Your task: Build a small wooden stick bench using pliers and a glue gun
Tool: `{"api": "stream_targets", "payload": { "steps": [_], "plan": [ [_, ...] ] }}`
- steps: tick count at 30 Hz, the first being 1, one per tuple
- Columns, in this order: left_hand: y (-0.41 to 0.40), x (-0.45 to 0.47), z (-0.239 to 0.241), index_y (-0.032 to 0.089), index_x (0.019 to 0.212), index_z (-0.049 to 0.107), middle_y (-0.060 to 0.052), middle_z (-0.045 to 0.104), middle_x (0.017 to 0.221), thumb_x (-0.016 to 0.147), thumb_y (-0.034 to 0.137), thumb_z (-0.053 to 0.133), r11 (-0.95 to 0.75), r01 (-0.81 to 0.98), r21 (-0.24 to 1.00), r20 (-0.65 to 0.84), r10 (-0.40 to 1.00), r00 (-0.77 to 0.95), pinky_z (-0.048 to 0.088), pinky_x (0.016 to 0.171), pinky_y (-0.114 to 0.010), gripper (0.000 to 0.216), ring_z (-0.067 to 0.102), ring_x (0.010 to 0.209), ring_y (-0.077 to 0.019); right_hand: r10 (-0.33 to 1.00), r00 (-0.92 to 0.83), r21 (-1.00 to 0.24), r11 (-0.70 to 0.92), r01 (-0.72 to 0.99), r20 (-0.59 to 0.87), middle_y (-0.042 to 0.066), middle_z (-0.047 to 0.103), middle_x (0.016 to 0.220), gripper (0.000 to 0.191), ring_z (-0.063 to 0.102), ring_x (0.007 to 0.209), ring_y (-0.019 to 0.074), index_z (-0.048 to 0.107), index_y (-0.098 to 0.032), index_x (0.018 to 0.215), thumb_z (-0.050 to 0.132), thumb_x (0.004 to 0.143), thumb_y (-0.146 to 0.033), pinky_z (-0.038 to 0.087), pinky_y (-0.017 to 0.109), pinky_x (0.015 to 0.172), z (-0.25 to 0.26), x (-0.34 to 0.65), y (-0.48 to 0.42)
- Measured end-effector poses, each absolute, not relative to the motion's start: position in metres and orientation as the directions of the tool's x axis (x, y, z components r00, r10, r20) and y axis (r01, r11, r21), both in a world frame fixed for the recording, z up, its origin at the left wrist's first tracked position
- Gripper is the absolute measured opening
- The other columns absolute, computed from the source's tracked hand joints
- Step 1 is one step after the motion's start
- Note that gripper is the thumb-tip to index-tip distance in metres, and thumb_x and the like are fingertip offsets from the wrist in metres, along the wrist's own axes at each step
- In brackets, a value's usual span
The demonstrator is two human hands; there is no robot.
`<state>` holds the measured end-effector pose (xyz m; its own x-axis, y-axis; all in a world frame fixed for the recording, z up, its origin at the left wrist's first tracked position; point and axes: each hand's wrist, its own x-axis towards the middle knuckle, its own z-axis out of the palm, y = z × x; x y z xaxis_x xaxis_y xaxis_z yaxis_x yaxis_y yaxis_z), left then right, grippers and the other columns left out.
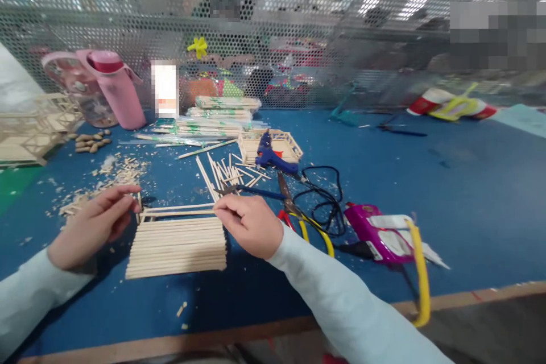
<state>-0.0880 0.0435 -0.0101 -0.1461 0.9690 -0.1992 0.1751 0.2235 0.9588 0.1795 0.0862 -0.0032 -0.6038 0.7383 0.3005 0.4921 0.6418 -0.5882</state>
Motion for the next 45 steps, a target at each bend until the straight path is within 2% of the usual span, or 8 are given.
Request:
{"api": "stream_targets", "payload": {
  "steps": [3,9,19,26,30,33,42,45],
  "plan": [
    [0.039,-0.085,-0.017,0.019,0.104,0.049,0.005,0.053,0.066,0.076,0.047,0.055,0.301,0.072,0.951,-0.296,0.952,-0.072,0.027,0.029,-0.015,0.041,0.037,0.037,-0.0039,0.744,-0.616,-0.585,0.628,0.514,0.257,0.0,0.067,0.07,0.017,0.06,0.062,0.0098,0.063,-0.018,0.077,0.048,0.084,-0.018,0.041,0.019,0.059,-0.004,0.178,0.088],
    [0.036,-0.081,-0.022,0.017,0.106,0.048,0.011,0.043,0.04,0.077,0.048,0.056,0.393,-0.063,0.917,-0.388,0.918,0.078,0.026,0.029,-0.013,0.043,0.033,0.029,-0.0037,0.745,-0.631,-0.59,0.615,0.523,0.217,0.0,0.066,0.068,0.018,0.059,0.06,0.0097,0.062,-0.018,0.074,0.047,0.084,-0.019,0.041,0.019,0.057,-0.006,0.178,0.091],
    [0.035,-0.078,-0.021,0.015,0.097,0.054,0.01,0.046,0.04,0.061,0.046,0.074,0.5,-0.265,0.825,-0.502,0.862,0.067,0.031,0.034,-0.012,0.051,0.036,0.035,-0.0025,0.705,-0.665,-0.627,0.639,0.446,0.246,0.001,0.07,0.075,0.018,0.064,0.067,0.0103,0.063,-0.018,0.08,0.046,0.085,-0.016,0.045,0.018,0.062,-0.006,0.179,0.094],
    [0.036,-0.079,-0.02,0.017,0.095,0.056,0.009,0.049,0.047,0.057,0.042,0.078,0.533,-0.261,0.805,-0.541,0.84,0.048,0.034,0.037,-0.012,0.051,0.04,0.038,-0.0024,0.662,-0.702,-0.578,0.69,0.436,0.261,0.003,0.071,0.088,0.022,0.065,0.08,0.0115,0.062,-0.018,0.091,0.041,0.086,-0.013,0.046,0.02,0.072,-0.007,0.181,0.091],
    [0.035,-0.079,-0.019,0.017,0.096,0.056,0.008,0.049,0.048,0.06,0.041,0.077,0.54,-0.253,0.803,-0.549,0.835,0.039,0.034,0.037,-0.012,0.048,0.04,0.039,-0.0024,0.692,-0.69,-0.612,0.644,0.458,0.213,0.001,0.066,0.07,0.021,0.06,0.062,0.0109,0.057,-0.016,0.099,0.04,0.086,-0.016,0.044,0.021,0.061,-0.009,0.186,0.091],
    [0.035,-0.079,-0.019,0.018,0.097,0.056,0.008,0.049,0.049,0.061,0.041,0.076,0.544,-0.247,0.802,-0.555,0.832,0.029,0.032,0.036,-0.012,0.047,0.039,0.038,-0.0022,0.689,-0.687,-0.678,0.62,0.394,0.231,-0.003,0.057,0.055,0.019,0.052,0.049,0.0089,0.055,-0.016,0.096,0.039,0.086,-0.018,0.041,0.02,0.052,-0.012,0.19,0.092],
    [0.035,-0.079,-0.023,0.019,0.1,0.054,0.009,0.045,0.045,0.065,0.042,0.072,0.536,-0.212,0.817,-0.542,0.84,0.034,0.031,0.037,-0.013,0.045,0.038,0.038,-0.0033,0.721,-0.648,-0.745,0.569,0.349,0.247,0.002,0.064,0.066,0.01,0.059,0.058,0.0096,0.06,-0.015,0.086,0.052,0.081,-0.019,0.047,0.019,0.058,-0.012,0.188,0.089],
    [0.035,-0.08,-0.025,0.02,0.101,0.052,0.009,0.044,0.047,0.069,0.045,0.067,0.499,-0.11,0.86,-0.5,0.866,0.019,0.032,0.038,-0.015,0.044,0.038,0.039,-0.0052,0.723,-0.651,-0.745,0.562,0.36,0.231,0.002,0.064,0.064,0.011,0.059,0.058,0.0091,0.06,-0.014,0.086,0.052,0.08,-0.018,0.047,0.018,0.057,-0.012,0.188,0.09]
  ]
}}
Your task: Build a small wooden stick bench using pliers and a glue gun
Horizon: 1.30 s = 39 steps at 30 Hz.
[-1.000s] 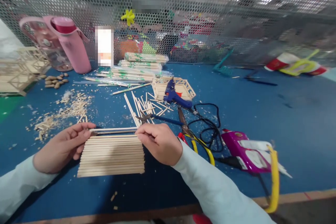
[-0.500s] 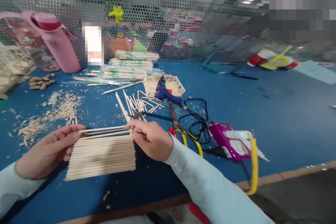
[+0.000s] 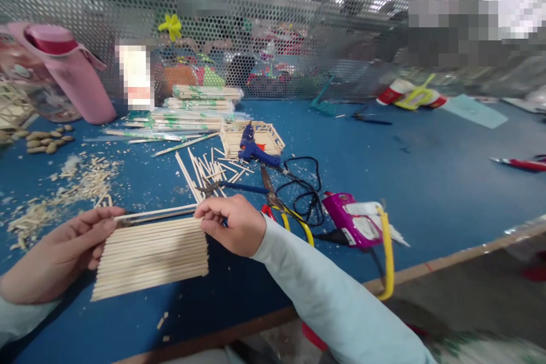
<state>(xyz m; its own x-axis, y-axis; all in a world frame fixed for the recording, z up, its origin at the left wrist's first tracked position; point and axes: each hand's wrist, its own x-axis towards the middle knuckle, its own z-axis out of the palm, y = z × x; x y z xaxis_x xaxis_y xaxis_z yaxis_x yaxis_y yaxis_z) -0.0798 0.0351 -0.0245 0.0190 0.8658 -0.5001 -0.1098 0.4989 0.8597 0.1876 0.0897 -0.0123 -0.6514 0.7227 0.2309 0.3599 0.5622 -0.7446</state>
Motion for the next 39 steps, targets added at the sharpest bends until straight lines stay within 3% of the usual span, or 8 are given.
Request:
{"api": "stream_targets", "payload": {
  "steps": [6,8,10,13,16,21,34,39],
  "plan": [
    [0.03,-0.088,-0.012,0.021,0.099,0.055,0.0,0.055,0.072,0.085,0.047,0.043,0.119,0.372,0.921,0.017,0.939,-0.343,0.041,0.049,-0.023,0.032,0.051,0.057,-0.0119,0.731,-0.643,-0.719,0.572,0.395,0.228,0.001,0.065,0.064,0.011,0.059,0.056,0.0092,0.062,-0.017,0.084,0.052,0.079,-0.019,0.046,0.018,0.055,-0.012,0.187,0.093],
    [0.024,-0.084,-0.002,0.022,0.097,0.057,-0.004,0.061,0.087,0.088,0.039,0.04,-0.054,0.629,0.775,0.274,0.926,-0.259,0.047,0.068,-0.028,0.026,0.057,0.076,-0.0162,0.742,-0.64,-0.719,0.555,0.417,0.201,0.0,0.066,0.064,0.011,0.059,0.056,0.0098,0.062,-0.018,0.083,0.052,0.079,-0.02,0.046,0.019,0.054,-0.01,0.187,0.094],
    [0.018,-0.072,0.006,0.022,0.102,0.058,-0.007,0.063,0.102,0.088,0.034,0.042,-0.3,0.787,0.539,0.402,0.913,0.073,0.043,0.087,-0.034,0.024,0.057,0.097,-0.0204,0.749,-0.641,-0.718,0.54,0.44,0.171,0.001,0.066,0.064,0.011,0.059,0.056,0.0101,0.063,-0.017,0.082,0.052,0.079,-0.02,0.046,0.019,0.054,-0.008,0.185,0.093],
    [0.01,-0.046,0.006,0.018,0.124,0.049,-0.015,0.05,0.132,0.083,0.046,0.046,-0.598,0.76,0.254,0.338,0.791,0.51,0.03,0.102,-0.049,0.05,0.042,0.123,-0.03,0.75,-0.64,-0.714,0.538,0.448,0.164,0.001,0.065,0.064,0.011,0.059,0.056,0.0103,0.063,-0.016,0.081,0.053,0.078,-0.021,0.046,0.02,0.055,-0.005,0.183,0.091],
    [0.007,-0.023,-0.005,0.01,0.134,0.038,-0.019,0.036,0.142,0.08,0.055,0.044,-0.612,0.786,0.093,0.269,0.775,0.572,0.029,0.101,-0.055,0.07,0.03,0.131,-0.0354,0.762,-0.626,-0.725,0.523,0.448,0.164,0.001,0.065,0.066,0.012,0.059,0.058,0.0107,0.062,-0.016,0.083,0.053,0.078,-0.021,0.047,0.021,0.058,-0.006,0.181,0.088],
    [0.008,-0.014,-0.018,0.01,0.129,0.046,-0.015,0.045,0.136,0.084,0.045,0.045,-0.578,0.814,-0.06,0.262,0.777,0.572,0.037,0.095,-0.05,0.057,0.045,0.122,-0.0324,0.79,-0.591,-0.786,0.467,0.405,0.165,0.001,0.064,0.068,0.015,0.057,0.058,0.01,0.06,-0.015,0.088,0.054,0.077,-0.022,0.047,0.021,0.056,-0.007,0.188,0.09],
    [0.008,-0.018,-0.024,0.008,0.128,0.047,-0.015,0.048,0.134,0.088,0.047,0.034,-0.603,0.788,-0.126,0.293,0.736,0.61,0.038,0.092,-0.049,0.057,0.049,0.118,-0.0316,0.839,-0.122,-0.524,0.437,0.731,0.531,0.003,0.065,0.073,0.018,0.056,0.06,0.0138,0.065,-0.016,0.086,0.049,0.077,-0.02,0.046,0.026,0.061,0.004,0.223,0.132],
    [0.007,-0.016,-0.024,0.01,0.128,0.047,-0.015,0.048,0.135,0.086,0.04,0.041,-0.596,0.797,-0.101,0.299,0.745,0.596,0.038,0.092,-0.049,0.052,0.049,0.116,-0.0321,0.975,-0.075,-0.172,0.112,0.979,0.207,0.017,0.051,0.126,0.051,0.048,0.112,0.031,0.053,-0.011,0.117,0.054,0.067,-0.009,0.041,0.042,0.09,0.003,0.245,0.187]
  ]
}}
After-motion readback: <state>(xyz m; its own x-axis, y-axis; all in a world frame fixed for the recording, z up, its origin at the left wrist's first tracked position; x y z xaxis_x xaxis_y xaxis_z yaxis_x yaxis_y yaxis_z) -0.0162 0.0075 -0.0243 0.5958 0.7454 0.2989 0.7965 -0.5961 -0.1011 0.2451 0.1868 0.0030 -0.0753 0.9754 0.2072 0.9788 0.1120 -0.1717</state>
